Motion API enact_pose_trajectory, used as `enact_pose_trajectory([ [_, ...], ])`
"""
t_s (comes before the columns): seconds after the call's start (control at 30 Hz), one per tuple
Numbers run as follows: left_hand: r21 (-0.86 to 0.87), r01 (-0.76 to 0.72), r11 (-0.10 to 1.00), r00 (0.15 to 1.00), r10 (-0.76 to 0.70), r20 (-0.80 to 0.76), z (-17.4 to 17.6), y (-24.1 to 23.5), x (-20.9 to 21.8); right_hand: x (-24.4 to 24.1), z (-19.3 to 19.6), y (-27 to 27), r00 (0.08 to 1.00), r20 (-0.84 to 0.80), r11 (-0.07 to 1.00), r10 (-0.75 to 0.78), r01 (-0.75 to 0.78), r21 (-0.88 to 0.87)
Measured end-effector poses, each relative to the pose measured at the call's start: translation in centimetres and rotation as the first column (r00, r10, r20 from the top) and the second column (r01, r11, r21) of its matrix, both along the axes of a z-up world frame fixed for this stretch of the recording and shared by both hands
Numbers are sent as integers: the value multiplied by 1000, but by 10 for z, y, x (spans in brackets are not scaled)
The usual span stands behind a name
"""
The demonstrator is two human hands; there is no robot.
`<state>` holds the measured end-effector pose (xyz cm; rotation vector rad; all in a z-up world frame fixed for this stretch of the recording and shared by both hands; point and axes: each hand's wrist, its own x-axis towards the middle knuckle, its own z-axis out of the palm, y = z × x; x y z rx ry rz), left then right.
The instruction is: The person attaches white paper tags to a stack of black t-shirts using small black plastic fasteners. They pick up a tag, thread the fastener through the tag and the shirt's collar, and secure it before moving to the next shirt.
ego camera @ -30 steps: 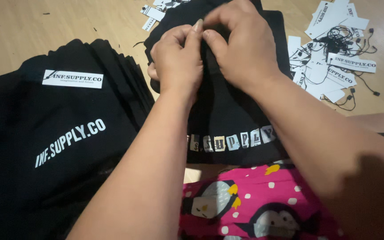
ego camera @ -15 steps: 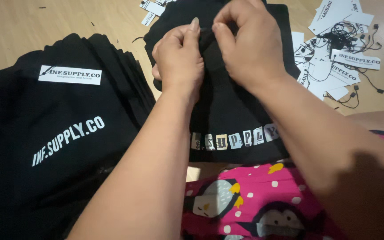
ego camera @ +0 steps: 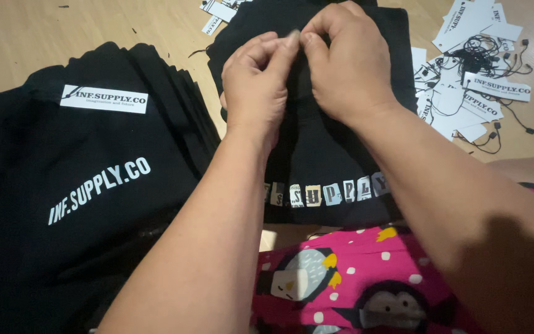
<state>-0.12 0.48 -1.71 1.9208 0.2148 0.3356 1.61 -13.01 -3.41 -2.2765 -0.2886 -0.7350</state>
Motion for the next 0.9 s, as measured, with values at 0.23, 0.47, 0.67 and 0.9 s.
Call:
enact_pose_trajectory([
  [0.23,87,-57,995,997,61,-40,-5,-2,9,-2,-2,-1,1000,8,998,28,-29,56],
  [0.47,-444,-80,892,992,114,49,-21,2,18,-17,5,-5,1000,16,996,21,-23,91],
  [0.67,-454,35,890,987,40,154,-11,9,-3,-38,6,-16,990,94,994,106,-103,-37],
  [0.9,117,155,981,958,-178,224,-7,-1,-16,-40,10,-13,993,95,985,67,-51,-164],
])
